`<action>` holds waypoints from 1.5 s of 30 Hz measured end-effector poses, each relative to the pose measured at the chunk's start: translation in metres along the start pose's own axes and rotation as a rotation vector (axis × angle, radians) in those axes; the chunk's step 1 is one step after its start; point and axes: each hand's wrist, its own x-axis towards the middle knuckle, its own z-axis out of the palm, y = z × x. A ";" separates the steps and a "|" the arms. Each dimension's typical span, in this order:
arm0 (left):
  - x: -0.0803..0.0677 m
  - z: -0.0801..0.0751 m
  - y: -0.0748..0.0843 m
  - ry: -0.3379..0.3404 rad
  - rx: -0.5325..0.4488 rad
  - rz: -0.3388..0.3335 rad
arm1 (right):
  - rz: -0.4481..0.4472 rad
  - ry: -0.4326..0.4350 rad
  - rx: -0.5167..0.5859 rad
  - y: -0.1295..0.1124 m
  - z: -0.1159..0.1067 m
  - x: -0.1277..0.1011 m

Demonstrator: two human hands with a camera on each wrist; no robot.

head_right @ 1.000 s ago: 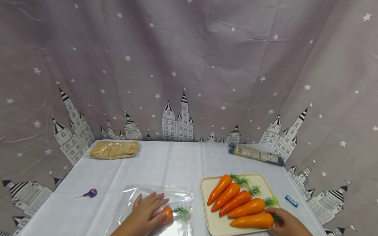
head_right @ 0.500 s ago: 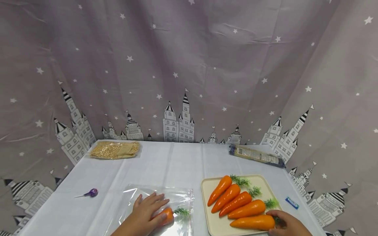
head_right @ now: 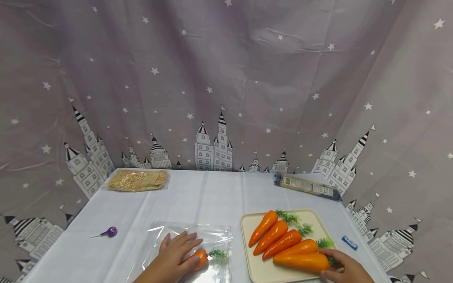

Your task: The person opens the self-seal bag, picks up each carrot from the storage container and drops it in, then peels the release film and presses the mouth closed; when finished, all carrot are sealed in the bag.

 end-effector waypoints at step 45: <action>-0.003 -0.001 0.002 0.065 0.000 0.012 | -0.148 0.289 -0.023 -0.101 0.054 0.021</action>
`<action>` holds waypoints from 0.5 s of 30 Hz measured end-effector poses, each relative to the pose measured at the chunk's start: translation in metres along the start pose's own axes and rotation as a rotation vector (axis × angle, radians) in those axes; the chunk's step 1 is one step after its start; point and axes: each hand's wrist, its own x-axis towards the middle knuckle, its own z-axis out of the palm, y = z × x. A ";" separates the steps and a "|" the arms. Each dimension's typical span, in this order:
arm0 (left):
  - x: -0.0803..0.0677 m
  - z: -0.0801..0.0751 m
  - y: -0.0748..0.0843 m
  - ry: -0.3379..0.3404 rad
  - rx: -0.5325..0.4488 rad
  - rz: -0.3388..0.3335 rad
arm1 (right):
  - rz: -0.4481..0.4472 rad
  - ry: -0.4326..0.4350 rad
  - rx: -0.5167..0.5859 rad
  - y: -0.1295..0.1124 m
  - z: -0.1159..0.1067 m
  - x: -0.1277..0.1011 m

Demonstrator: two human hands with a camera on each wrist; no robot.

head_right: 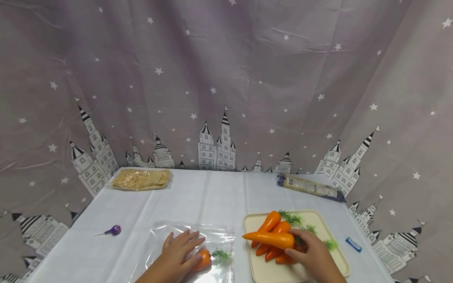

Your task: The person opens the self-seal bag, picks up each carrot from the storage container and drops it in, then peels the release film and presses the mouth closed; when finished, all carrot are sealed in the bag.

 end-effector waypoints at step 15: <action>0.000 0.000 -0.001 -0.040 0.018 -0.009 | -0.082 -0.032 0.016 -0.024 0.022 0.009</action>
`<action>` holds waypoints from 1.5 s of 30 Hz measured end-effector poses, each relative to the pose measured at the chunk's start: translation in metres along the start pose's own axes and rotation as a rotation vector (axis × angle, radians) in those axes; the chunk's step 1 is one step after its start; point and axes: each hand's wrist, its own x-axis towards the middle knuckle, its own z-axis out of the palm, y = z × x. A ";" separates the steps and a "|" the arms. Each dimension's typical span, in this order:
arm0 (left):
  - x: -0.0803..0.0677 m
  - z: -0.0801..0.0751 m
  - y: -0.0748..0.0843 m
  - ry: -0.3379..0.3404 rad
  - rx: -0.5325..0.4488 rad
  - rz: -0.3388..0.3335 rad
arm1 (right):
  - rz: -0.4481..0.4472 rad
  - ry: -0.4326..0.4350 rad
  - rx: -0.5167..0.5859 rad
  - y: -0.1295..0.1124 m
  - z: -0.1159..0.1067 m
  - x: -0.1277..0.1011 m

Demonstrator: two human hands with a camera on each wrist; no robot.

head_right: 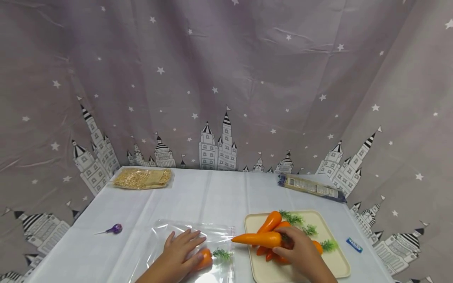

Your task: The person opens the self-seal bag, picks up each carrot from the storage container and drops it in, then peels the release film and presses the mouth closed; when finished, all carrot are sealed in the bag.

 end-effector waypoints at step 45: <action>0.001 -0.003 0.001 0.007 -0.040 -0.021 | -0.210 -0.124 0.011 -0.049 0.070 0.036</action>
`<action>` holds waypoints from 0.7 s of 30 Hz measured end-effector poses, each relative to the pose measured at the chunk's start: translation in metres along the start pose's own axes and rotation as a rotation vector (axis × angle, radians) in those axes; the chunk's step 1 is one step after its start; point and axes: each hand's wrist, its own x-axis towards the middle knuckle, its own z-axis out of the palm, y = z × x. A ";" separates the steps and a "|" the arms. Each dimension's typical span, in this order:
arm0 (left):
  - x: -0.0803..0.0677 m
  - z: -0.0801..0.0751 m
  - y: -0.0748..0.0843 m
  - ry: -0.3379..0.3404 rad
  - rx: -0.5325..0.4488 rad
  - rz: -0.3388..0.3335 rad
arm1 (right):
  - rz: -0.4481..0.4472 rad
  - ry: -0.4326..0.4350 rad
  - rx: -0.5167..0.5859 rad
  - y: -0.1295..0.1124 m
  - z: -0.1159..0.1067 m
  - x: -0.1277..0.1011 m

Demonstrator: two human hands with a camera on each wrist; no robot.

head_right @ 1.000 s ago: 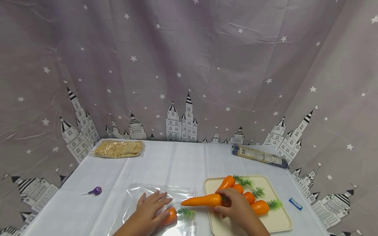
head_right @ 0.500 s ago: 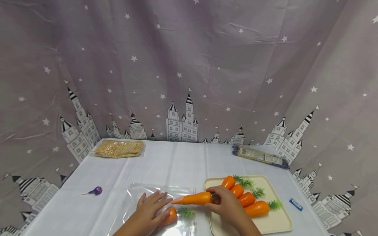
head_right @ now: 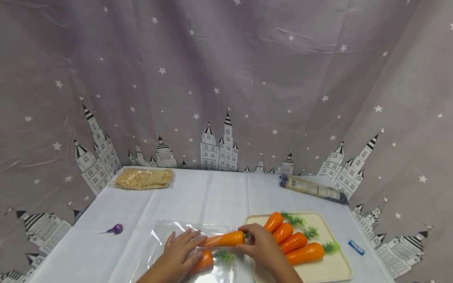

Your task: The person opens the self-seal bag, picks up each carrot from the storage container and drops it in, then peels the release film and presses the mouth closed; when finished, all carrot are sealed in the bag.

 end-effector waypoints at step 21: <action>0.001 0.003 -0.003 0.002 0.003 0.001 | 0.037 -0.028 -0.002 -0.024 0.025 0.020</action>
